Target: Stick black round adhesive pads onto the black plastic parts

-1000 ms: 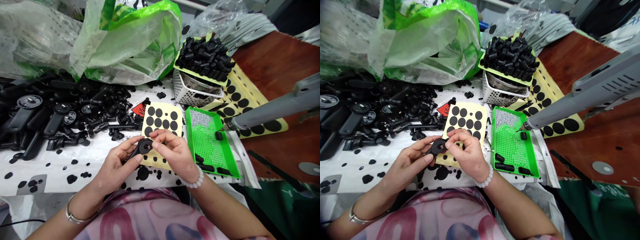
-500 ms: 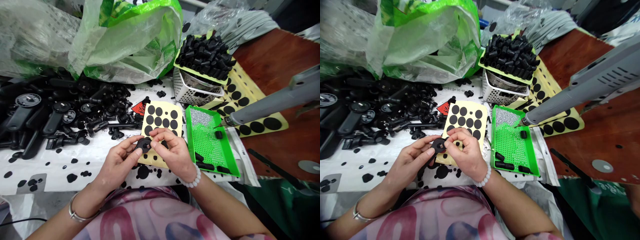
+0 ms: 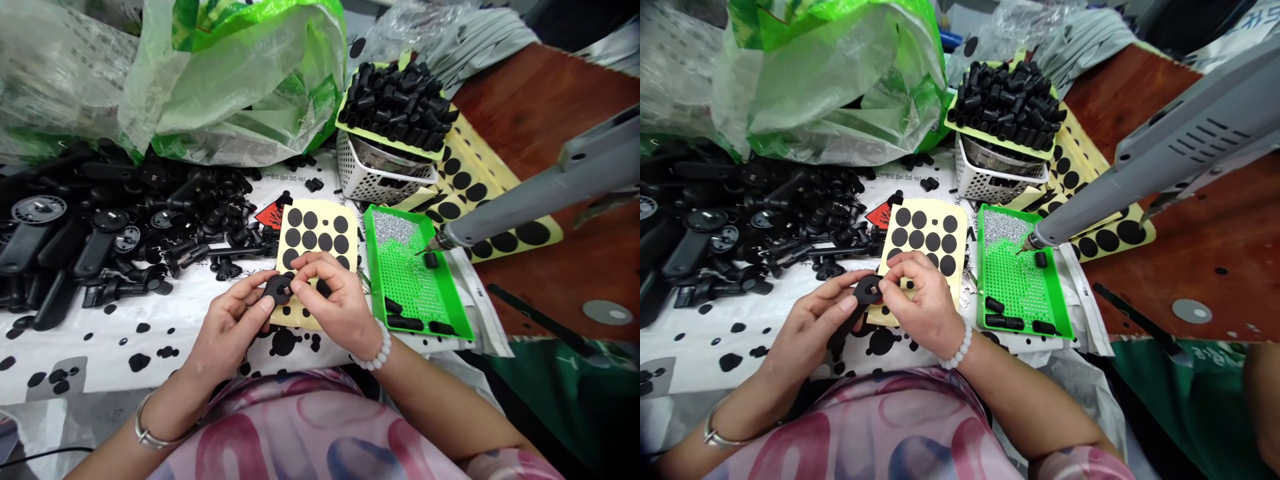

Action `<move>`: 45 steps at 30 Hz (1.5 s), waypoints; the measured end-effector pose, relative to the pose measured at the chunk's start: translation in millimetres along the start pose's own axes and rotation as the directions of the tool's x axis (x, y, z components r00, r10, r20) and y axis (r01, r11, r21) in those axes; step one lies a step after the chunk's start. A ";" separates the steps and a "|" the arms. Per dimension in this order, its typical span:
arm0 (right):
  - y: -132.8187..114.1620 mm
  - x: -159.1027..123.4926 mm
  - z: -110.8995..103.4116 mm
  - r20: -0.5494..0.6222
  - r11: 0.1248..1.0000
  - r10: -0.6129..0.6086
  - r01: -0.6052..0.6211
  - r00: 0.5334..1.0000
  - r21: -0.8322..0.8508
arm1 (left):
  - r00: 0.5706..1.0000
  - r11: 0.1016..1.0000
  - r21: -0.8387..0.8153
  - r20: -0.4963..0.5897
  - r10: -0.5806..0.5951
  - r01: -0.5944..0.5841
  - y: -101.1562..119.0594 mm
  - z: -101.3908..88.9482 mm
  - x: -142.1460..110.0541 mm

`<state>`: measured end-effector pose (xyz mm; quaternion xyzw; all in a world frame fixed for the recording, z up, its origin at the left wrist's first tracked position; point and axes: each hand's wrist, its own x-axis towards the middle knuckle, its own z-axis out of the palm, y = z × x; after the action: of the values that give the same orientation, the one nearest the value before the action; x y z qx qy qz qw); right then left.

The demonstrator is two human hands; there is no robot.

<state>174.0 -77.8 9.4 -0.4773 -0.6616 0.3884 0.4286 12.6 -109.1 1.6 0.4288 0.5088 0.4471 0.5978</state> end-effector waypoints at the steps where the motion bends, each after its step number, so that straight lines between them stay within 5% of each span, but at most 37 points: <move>1: 0.1 0.0 0.2 -0.001 1.000 -0.010 0.010 1.000 -0.010 | 1.000 1.000 0.006 -0.015 -0.002 0.002 -0.5 0.2 0.3; 6: -0.1 -2.2 1.7 -0.032 0.977 -0.109 0.102 0.994 -0.187 | 0.998 0.998 0.060 -0.054 0.011 -0.008 -6.1 0.2 0.6; 11: -1.5 -7.1 6.0 -0.044 0.812 -0.333 0.262 0.942 -0.521 | 0.997 0.998 0.062 -0.070 0.035 -0.030 -10.5 1.2 0.4; 14: -1.9 -7.1 6.3 -0.045 0.778 -0.316 0.231 0.948 -0.584 | 0.996 0.998 0.049 -0.080 0.041 -0.037 -10.8 1.8 1.4; 18: -1.3 -3.8 3.5 -0.020 0.862 -0.198 0.164 0.980 -0.479 | 0.996 0.999 0.020 -0.084 0.033 -0.032 -12.4 0.3 2.0; 22: 1.7 -1.5 2.6 0.032 0.992 0.009 -0.005 0.999 -0.127 | 0.999 0.997 -0.067 -0.046 -0.029 0.026 -14.1 -0.7 0.8; 26: 7.3 -0.7 4.5 0.059 0.980 0.129 -0.137 0.990 0.147 | 0.993 0.978 -0.174 -0.019 -0.117 0.112 -12.8 1.3 1.4; 30: 10.7 -1.8 5.5 0.033 0.952 0.187 -0.189 0.982 0.242 | 0.986 0.955 -0.249 0.015 -0.163 0.162 -11.6 2.0 3.3; 40: 13.9 -13.8 9.2 0.006 0.975 0.068 -0.068 0.998 0.212 | 0.994 0.973 -0.200 0.022 -0.111 0.113 -11.3 1.5 2.8; 45: 13.7 -11.9 -2.0 0.057 0.972 -0.234 0.233 0.971 0.014 | 0.993 0.994 -0.053 0.078 -0.094 0.098 -15.3 -5.2 0.5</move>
<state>182.1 -85.7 -4.8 -0.3830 -0.7238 0.3516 0.4536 8.9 -111.9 -14.0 0.4033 0.4928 0.4157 0.6494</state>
